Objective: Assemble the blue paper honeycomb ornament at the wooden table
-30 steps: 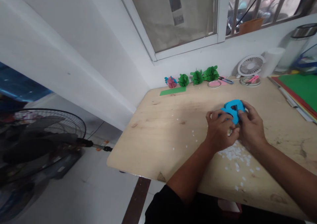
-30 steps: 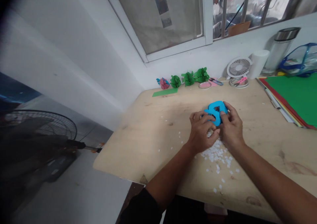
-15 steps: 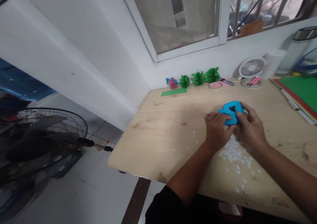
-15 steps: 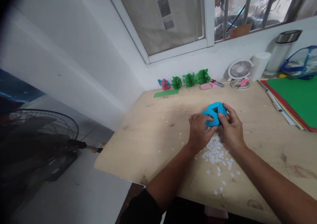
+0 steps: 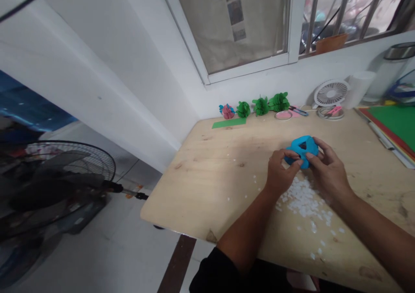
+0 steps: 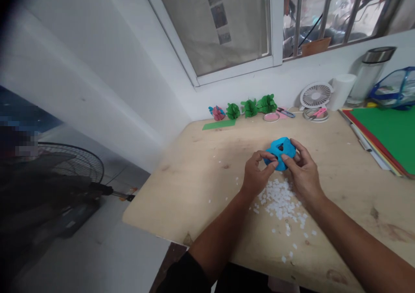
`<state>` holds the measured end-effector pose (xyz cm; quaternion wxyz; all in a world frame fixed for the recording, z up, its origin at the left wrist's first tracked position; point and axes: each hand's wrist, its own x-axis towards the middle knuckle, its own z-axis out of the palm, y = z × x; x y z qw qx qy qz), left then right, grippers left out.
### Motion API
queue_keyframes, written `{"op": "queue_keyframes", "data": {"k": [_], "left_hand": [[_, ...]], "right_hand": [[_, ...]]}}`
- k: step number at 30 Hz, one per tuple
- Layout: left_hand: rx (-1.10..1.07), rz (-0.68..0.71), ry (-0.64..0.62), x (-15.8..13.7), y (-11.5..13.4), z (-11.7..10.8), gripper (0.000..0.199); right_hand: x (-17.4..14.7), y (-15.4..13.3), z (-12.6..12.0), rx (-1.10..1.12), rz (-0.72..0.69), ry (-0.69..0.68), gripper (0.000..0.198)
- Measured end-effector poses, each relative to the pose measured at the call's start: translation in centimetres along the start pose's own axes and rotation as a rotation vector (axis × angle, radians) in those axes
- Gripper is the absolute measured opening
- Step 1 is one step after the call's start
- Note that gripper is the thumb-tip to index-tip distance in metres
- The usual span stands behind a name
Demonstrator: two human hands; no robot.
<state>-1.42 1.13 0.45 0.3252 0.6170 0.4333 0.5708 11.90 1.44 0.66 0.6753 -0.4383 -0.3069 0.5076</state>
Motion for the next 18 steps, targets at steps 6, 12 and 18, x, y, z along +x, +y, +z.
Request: {"op": "queue_keyframes", "data": {"k": [6, 12, 18], "left_hand": [[0.055, 0.031, 0.077, 0.07, -0.28, -0.18, 0.001], [0.155, 0.102, 0.109, -0.06, -0.29, -0.26, 0.004], [0.068, 0.059, 0.113, -0.04, -0.05, -0.20, 0.004]], "right_hand": [[0.14, 0.35, -0.40, -0.027, -0.007, -0.038, 0.068], [0.51, 0.84, -0.93, -0.085, -0.056, -0.087, 0.065], [0.19, 0.52, -0.50, -0.030, -0.029, -0.062, 0.062]]}}
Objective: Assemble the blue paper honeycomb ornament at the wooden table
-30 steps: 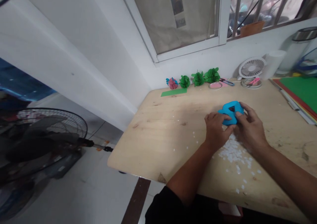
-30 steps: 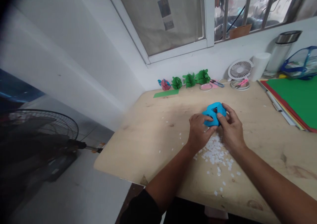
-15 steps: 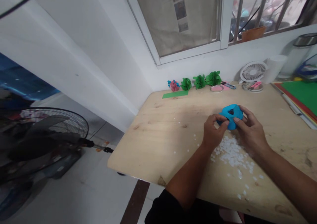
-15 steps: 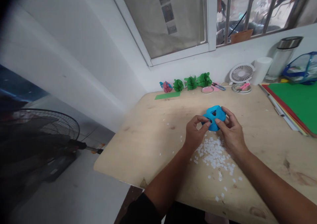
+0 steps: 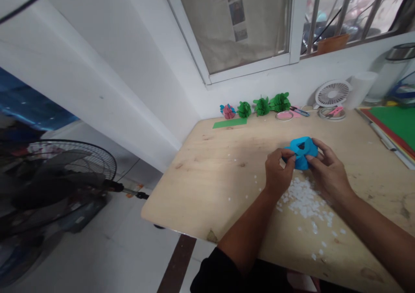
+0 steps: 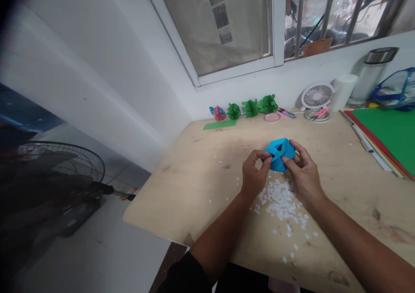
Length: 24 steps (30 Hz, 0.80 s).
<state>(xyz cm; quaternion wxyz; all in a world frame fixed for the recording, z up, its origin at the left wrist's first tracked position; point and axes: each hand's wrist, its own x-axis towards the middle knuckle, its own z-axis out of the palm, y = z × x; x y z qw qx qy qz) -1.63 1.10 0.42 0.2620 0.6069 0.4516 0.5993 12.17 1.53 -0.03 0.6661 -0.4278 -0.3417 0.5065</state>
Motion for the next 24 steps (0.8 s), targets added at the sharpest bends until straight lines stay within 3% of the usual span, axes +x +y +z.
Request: {"op": "queue_keyframes", "data": {"k": [7, 16, 24], "left_hand": [[-0.134, -0.098, 0.038, 0.33, -0.06, 0.01, 0.003], [0.045, -0.032, -0.021, -0.25, 0.17, 0.18, 0.007], [-0.036, -0.053, -0.004, -0.12, 0.15, 0.11, 0.006]], "right_hand": [[-0.02, -0.27, 0.09, -0.012, 0.021, 0.015, 0.062], [0.03, 0.07, -0.28, -0.018, 0.006, -0.036, 0.058], [-0.17, -0.30, 0.30, 0.042, 0.060, -0.017, 0.066]]}}
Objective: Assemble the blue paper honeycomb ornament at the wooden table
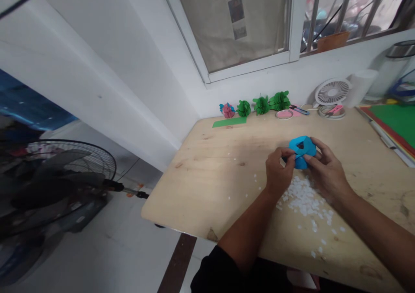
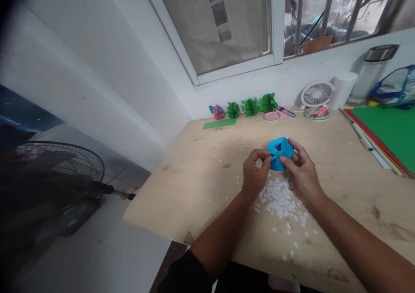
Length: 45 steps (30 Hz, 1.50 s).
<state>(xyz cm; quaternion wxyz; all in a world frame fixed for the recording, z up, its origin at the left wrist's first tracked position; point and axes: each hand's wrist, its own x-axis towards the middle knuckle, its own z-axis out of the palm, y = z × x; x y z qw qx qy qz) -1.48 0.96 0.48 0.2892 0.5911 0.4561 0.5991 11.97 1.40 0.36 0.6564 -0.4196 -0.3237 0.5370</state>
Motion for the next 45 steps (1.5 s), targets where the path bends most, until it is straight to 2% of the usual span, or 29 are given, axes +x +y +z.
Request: {"op": "queue_keyframes", "data": {"k": [3, 6, 13, 19, 22, 24, 27, 29, 30, 32, 35, 39, 45], "left_hand": [[-0.098, -0.030, 0.021, 0.2, -0.1, 0.1, 0.003], [-0.189, -0.047, 0.046, 0.4, -0.3, 0.1, 0.012], [-0.243, -0.075, 0.089, 0.9, -0.1, -0.2, 0.018], [-0.146, -0.123, 0.118, 1.3, -0.6, -0.6, 0.005], [-0.030, -0.111, 0.118, 1.4, -0.9, -0.9, 0.007], [0.107, 0.008, 0.166, 1.3, -0.9, -1.1, 0.012], [0.351, 0.339, 0.276, 0.8, -0.2, -1.2, 0.018], [0.442, 0.570, 0.231, 0.4, 0.3, -1.0, 0.015], [0.479, 0.642, 0.174, 0.3, 0.5, -0.9, 0.014], [0.574, 0.695, 0.062, 0.1, 0.4, -0.7, 0.019], [0.695, 0.633, 0.006, 0.2, -0.4, -0.6, 0.030], [0.689, 0.562, -0.027, 0.5, -1.6, -0.6, 0.032], [0.383, 0.409, -0.097, 0.5, -1.9, -0.5, 0.037]], "right_hand": [[0.0, -0.1, 0.0, 0.004, 0.000, 0.007, 0.067], [0.1, -0.1, -0.1, -0.001, -0.001, 0.011, 0.067], [0.2, 0.0, -0.5, 0.001, 0.008, 0.000, 0.063], [0.1, 0.1, -0.3, 0.012, 0.004, 0.014, 0.062], [0.1, 0.2, -0.3, 0.008, 0.010, 0.018, 0.065], [0.1, 0.3, -0.4, -0.004, 0.013, 0.013, 0.066], [0.2, 0.4, -0.5, -0.028, 0.013, 0.006, 0.065], [0.2, 0.5, -0.7, -0.036, 0.002, -0.002, 0.064], [0.2, 0.5, -0.7, -0.037, -0.004, -0.011, 0.063], [0.2, 0.5, -0.8, -0.033, -0.011, -0.036, 0.062], [0.0, 0.5, -0.6, -0.016, -0.023, -0.066, 0.060], [-0.3, 0.2, -0.2, 0.010, -0.013, -0.098, 0.059], [-0.5, -0.2, -0.1, 0.030, 0.007, -0.127, 0.058]]}}
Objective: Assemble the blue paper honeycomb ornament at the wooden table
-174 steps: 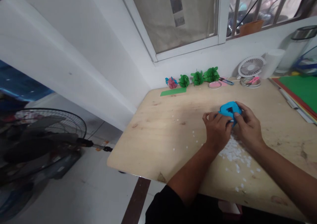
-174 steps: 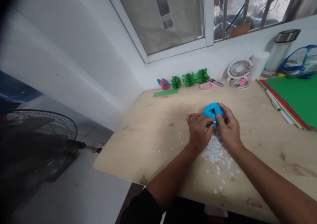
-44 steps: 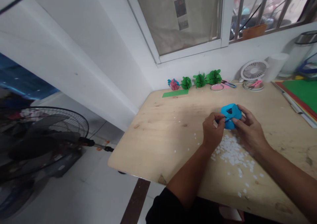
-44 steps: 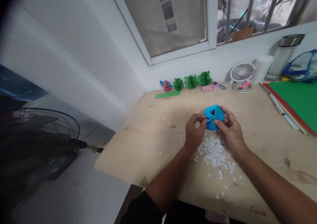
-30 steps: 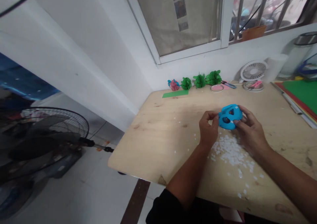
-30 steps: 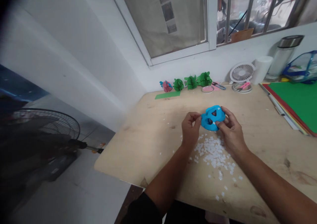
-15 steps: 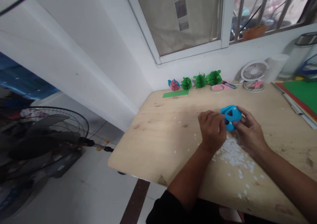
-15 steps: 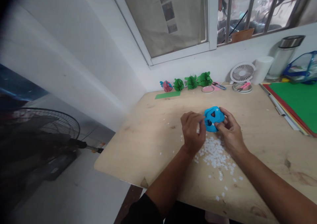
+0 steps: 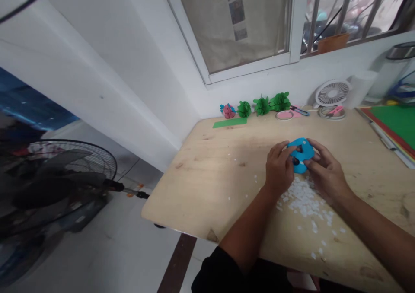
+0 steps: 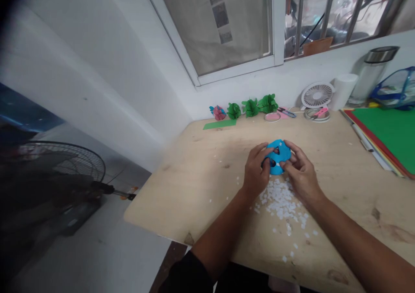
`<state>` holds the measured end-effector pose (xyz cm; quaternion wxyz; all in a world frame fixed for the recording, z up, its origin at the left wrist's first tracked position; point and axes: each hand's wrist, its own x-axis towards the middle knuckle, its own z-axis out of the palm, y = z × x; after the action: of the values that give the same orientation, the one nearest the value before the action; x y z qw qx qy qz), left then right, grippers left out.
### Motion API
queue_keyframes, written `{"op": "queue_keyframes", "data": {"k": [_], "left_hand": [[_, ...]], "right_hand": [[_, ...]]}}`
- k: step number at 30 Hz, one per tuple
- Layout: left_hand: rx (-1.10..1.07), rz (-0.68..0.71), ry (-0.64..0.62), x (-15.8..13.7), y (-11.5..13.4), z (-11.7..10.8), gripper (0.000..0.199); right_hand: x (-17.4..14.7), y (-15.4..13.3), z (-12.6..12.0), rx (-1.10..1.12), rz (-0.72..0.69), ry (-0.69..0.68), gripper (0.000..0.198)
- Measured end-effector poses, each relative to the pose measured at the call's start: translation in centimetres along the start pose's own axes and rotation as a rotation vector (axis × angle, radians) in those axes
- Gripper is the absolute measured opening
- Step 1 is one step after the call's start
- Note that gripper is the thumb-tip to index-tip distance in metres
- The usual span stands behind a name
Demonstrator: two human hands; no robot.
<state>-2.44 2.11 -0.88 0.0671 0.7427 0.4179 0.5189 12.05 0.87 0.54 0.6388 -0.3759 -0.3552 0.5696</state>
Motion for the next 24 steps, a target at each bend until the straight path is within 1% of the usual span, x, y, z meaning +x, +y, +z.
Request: {"op": "queue_keyframes", "data": {"k": [4, 6, 8, 11, 14, 16, 20, 22, 24], "left_hand": [[-0.222, -0.086, -0.015, 0.1, 0.1, -0.1, 0.038], [-0.270, -0.095, -0.017, 0.2, 0.2, -0.2, 0.038], [-0.270, -0.095, -0.006, 0.3, 0.2, -0.2, 0.038], [-0.210, -0.087, 0.008, 0.2, 0.2, -0.1, 0.038], [-0.103, -0.032, 0.029, 0.0, 0.3, -0.1, 0.038], [-0.002, 0.020, 0.025, 0.0, 0.5, -0.2, 0.039], [0.191, 0.087, -0.051, 0.0, 1.0, -0.4, 0.040], [0.232, 0.094, -0.066, 0.0, 1.3, -0.4, 0.040], [0.228, 0.094, -0.046, 0.0, 1.4, -0.4, 0.037]], "right_hand": [[0.0, -0.1, -0.1, -0.003, 0.015, -0.043, 0.058], [0.0, 0.0, -0.1, -0.012, 0.020, -0.057, 0.058], [0.0, 0.1, -0.2, -0.021, 0.018, -0.061, 0.059], [0.0, 0.3, -0.4, -0.069, 0.002, -0.085, 0.059], [0.1, 0.4, -0.8, -0.116, -0.012, -0.089, 0.056], [0.2, 0.4, -0.9, -0.147, -0.025, -0.066, 0.053], [0.4, 0.7, -1.0, -0.216, -0.085, 0.016, 0.051], [0.5, 0.8, -0.9, -0.227, -0.089, 0.044, 0.052], [0.5, 1.0, -1.0, -0.240, -0.076, 0.063, 0.050]]}}
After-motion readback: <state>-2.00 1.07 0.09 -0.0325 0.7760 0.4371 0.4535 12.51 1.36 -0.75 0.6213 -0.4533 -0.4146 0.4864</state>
